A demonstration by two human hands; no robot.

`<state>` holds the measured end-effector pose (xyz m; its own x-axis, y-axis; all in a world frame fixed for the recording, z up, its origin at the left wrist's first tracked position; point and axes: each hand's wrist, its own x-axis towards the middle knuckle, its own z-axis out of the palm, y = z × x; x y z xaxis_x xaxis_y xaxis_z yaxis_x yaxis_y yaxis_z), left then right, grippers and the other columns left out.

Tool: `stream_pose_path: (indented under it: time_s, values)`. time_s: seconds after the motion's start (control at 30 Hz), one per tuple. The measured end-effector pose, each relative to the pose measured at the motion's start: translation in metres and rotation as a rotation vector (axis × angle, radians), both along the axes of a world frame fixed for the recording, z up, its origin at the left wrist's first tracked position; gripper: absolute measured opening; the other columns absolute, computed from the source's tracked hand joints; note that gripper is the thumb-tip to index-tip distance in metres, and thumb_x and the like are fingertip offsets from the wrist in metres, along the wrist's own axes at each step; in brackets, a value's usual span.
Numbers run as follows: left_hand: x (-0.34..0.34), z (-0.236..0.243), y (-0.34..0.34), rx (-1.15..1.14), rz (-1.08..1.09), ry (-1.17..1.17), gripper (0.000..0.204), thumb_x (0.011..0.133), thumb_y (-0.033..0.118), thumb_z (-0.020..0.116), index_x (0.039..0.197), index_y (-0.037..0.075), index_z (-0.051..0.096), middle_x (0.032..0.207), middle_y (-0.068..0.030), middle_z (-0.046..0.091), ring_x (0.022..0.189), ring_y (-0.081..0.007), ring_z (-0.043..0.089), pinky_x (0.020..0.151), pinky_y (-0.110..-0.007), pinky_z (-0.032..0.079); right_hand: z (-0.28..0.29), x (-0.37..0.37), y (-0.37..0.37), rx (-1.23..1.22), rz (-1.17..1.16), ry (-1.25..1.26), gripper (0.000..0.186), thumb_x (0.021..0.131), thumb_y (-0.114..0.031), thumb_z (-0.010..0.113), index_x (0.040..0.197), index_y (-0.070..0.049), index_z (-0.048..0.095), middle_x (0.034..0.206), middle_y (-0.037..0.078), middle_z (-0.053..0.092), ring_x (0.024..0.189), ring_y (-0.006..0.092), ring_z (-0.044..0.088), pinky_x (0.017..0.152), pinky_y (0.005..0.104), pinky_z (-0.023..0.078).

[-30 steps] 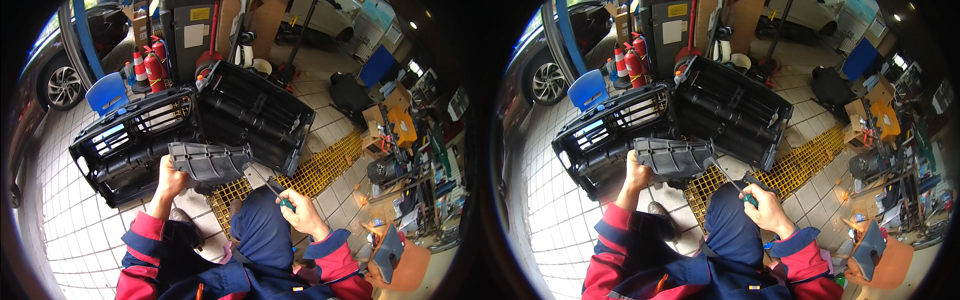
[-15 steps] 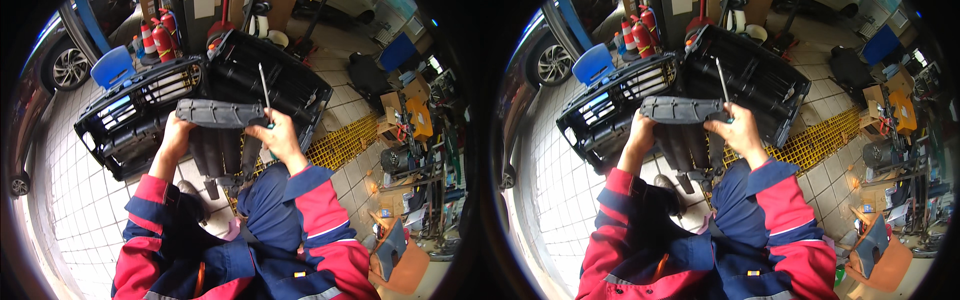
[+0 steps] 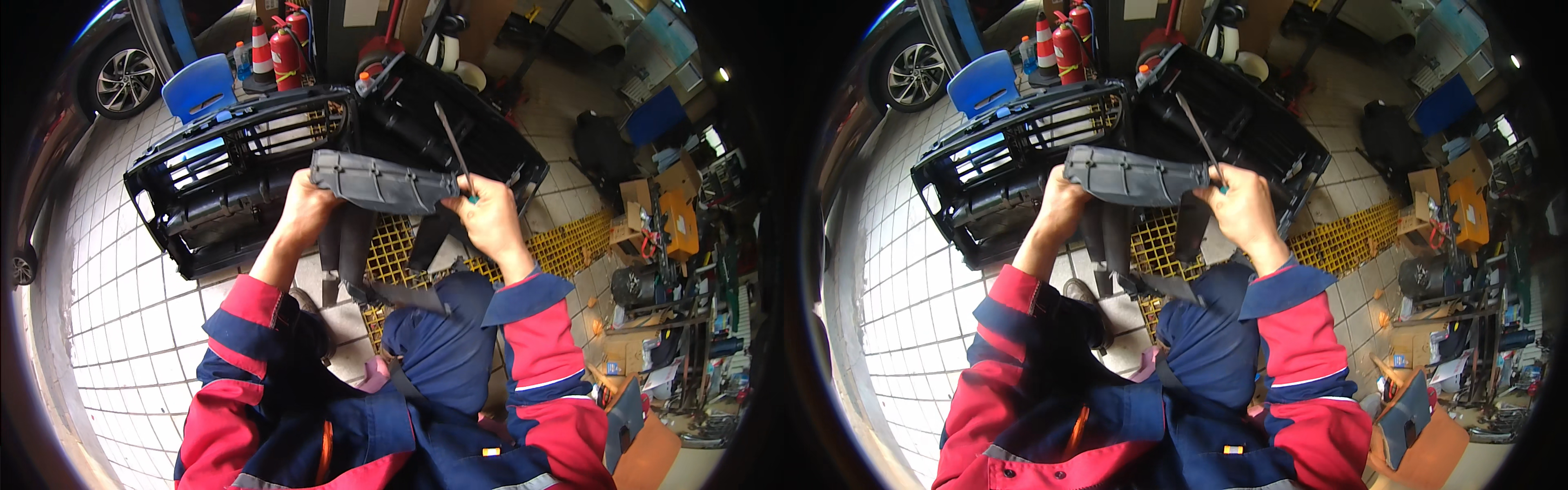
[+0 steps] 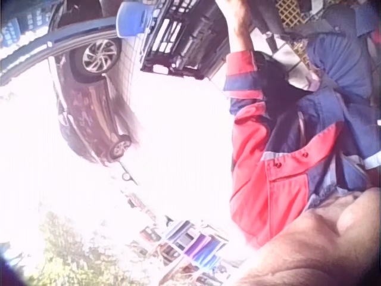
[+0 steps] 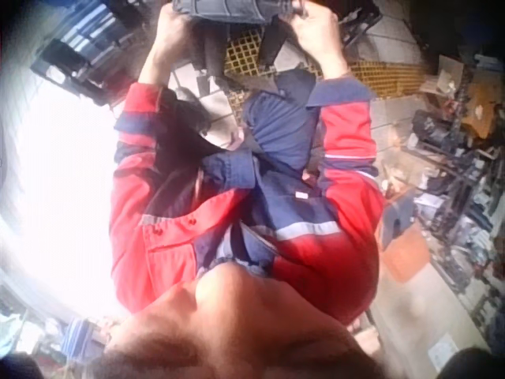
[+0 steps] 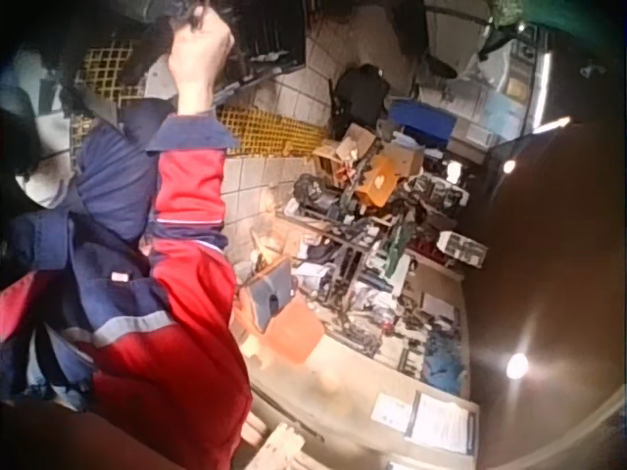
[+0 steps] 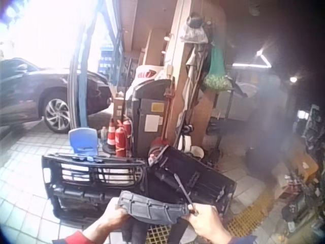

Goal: The person retrieves a screwdriver from a toolbox and uses it to pry and remove a plastic cover from a black car part. They then use the screwdriver to manipulate internal components of the part.

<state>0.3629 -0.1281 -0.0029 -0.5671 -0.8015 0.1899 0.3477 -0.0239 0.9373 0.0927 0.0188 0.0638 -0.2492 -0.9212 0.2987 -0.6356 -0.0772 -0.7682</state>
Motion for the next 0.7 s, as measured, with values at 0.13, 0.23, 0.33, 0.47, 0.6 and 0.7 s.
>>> stream_pose_path:
  time_s: [0.13,0.23,0.33,0.47,0.6,0.7]
  values:
    - [-0.004,0.003,0.009,0.028,-0.013,-0.029,0.013,0.098,-0.001,0.075,0.11,0.002,0.082,0.107,-0.0023,0.082,0.097,-0.0101,0.072,0.092,-0.03,0.059,-0.023,0.006,-0.004,0.04,-0.1,-0.043,0.005,0.092,-0.002,0.08,0.097,-0.003,0.08,0.069,-0.006,0.064,0.058,0.0021,0.052,0.053,0.0261,0.043]
    - [-0.005,0.001,0.011,0.032,0.013,-0.081,0.01,0.099,0.002,0.076,0.108,0.001,0.082,0.105,-0.0022,0.082,0.096,-0.0097,0.072,0.09,-0.03,0.059,-0.038,0.01,-0.002,0.137,-0.129,-0.097,0.016,0.092,-0.004,0.081,0.107,-0.002,0.076,0.072,-0.004,0.065,0.058,0.0043,0.056,0.05,0.0258,0.044]
    - [-0.006,-0.008,0.007,0.015,0.051,-0.118,0.01,0.098,-0.001,0.077,0.107,0.0,0.082,0.104,-0.0025,0.082,0.096,-0.0099,0.073,0.091,-0.03,0.06,-0.044,0.024,0.011,-0.117,-0.321,0.08,0.024,0.086,-0.012,0.09,0.095,-0.001,0.07,0.081,0.011,0.074,0.076,0.0241,0.073,0.072,0.0389,0.057]
    - [-0.004,-0.018,-0.009,-0.003,0.205,-0.124,0.014,0.098,-0.003,0.074,0.109,0.001,0.083,0.109,-0.0041,0.082,0.099,-0.0119,0.073,0.095,-0.031,0.058,-0.033,0.049,0.06,0.215,-0.141,0.179,0.038,0.08,-0.025,0.095,0.083,-0.005,0.062,0.075,0.014,0.066,0.069,0.0298,0.067,0.064,0.0447,0.051]
    - [-0.008,-0.02,-0.02,0.083,0.323,-0.135,0.014,0.096,-0.001,0.076,0.108,0.003,0.083,0.107,-0.0027,0.081,0.098,-0.0117,0.072,0.095,-0.03,0.057,-0.05,0.083,0.08,0.471,0.303,0.695,0.057,0.073,-0.052,0.094,0.094,-0.004,0.072,0.083,0.013,0.074,0.086,0.0358,0.076,0.079,0.0475,0.06]
    - [-0.008,-0.018,-0.02,0.126,0.354,-0.091,0.018,0.094,-0.003,0.077,0.11,0.003,0.082,0.107,-0.0035,0.081,0.096,-0.0124,0.072,0.094,-0.03,0.055,-0.086,0.099,0.074,0.915,0.487,0.629,0.066,0.073,-0.054,0.093,0.104,0.003,0.077,0.101,0.023,0.079,0.101,0.0411,0.077,0.091,0.0491,0.061]
